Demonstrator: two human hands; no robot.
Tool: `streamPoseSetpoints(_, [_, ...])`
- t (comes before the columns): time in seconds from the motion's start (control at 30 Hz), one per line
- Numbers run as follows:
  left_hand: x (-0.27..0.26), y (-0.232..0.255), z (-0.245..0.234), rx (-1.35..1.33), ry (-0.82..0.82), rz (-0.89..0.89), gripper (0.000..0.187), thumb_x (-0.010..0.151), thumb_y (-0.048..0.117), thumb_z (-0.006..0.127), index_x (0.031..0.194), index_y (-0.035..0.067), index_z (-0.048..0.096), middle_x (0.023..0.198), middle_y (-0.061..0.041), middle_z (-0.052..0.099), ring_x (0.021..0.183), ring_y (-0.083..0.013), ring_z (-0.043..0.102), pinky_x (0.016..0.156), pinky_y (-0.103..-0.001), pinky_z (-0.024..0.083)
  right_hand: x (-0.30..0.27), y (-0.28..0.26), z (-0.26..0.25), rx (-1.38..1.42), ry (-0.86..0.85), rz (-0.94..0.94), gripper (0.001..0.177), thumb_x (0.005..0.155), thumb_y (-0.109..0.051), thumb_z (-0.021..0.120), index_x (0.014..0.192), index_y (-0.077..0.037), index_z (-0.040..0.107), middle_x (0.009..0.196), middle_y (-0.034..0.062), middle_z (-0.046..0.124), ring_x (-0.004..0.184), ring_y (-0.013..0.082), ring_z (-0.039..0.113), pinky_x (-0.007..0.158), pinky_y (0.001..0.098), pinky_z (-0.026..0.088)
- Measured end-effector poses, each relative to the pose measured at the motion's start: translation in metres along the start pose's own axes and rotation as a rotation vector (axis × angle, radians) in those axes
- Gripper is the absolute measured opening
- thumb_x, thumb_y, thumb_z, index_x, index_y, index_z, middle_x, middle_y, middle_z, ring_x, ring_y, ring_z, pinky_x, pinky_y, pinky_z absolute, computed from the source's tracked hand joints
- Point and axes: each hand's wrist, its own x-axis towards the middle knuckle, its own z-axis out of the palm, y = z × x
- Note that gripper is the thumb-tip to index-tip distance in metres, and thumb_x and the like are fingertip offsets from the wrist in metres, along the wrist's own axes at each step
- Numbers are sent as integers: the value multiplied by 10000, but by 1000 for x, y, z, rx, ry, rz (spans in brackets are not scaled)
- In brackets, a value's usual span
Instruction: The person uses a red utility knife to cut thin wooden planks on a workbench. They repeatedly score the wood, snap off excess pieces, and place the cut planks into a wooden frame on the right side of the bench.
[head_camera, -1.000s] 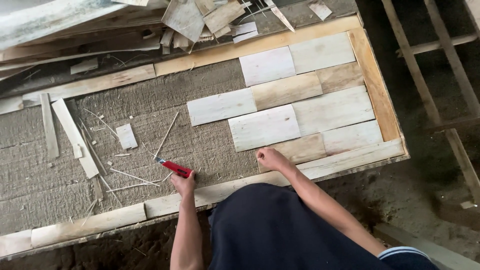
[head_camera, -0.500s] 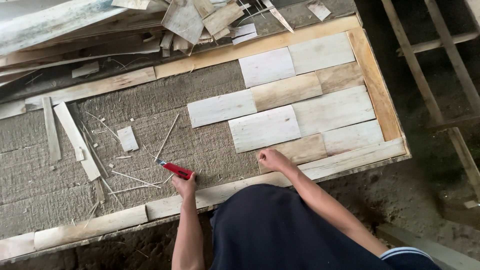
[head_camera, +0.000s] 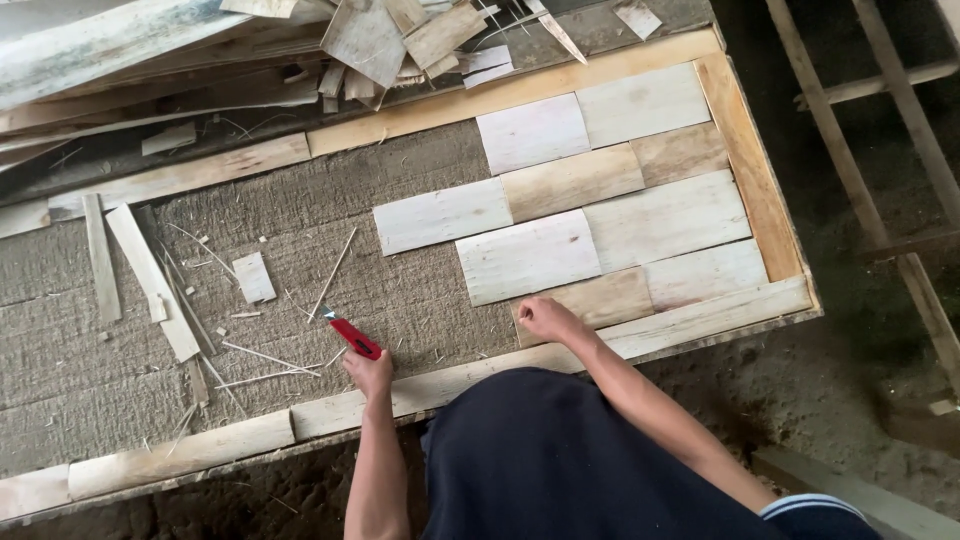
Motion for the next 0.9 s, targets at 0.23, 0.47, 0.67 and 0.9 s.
streamPoseSetpoints(0.23, [-4, 0, 0, 19, 12, 28, 643, 738, 174, 780, 1264, 40, 436, 1316, -237, 459, 1197, -535, 582, 1030, -635, 504, -7, -5, -6, -1, -21, 14, 218, 897, -292, 667, 1034, -141, 744, 1064, 149, 733, 1097, 364, 693, 964, 485, 561])
streamPoseSetpoints(0.47, [2, -10, 15, 16, 57, 60, 657, 834, 201, 763, 1334, -33, 407, 1364, -289, 446, 1227, -548, 561, 1041, -634, 492, -6, -3, -4, -22, -31, 30, 223, 892, -321, 687, 1034, -160, 746, 1065, 119, 740, 1099, 334, 702, 962, 468, 566])
streamPoseSetpoints(0.67, [-4, -4, 10, -121, 122, 89, 442, 903, 218, 787, 1242, 49, 562, 1134, -197, 630, 1126, -408, 648, 951, -489, 528, -22, -23, -18, 3, -48, 37, 240, 904, -317, 676, 1054, -143, 748, 1098, 136, 746, 1120, 352, 693, 975, 480, 558])
streamPoseSetpoints(0.9, [2, 8, 31, -645, -4, 95, 420, 886, 154, 825, 1172, -55, 599, 967, -219, 639, 825, -239, 611, 674, -343, 536, -16, -18, -12, 12, -73, -8, 260, 908, -337, 671, 1061, -145, 755, 1115, 130, 755, 1119, 354, 694, 975, 482, 557])
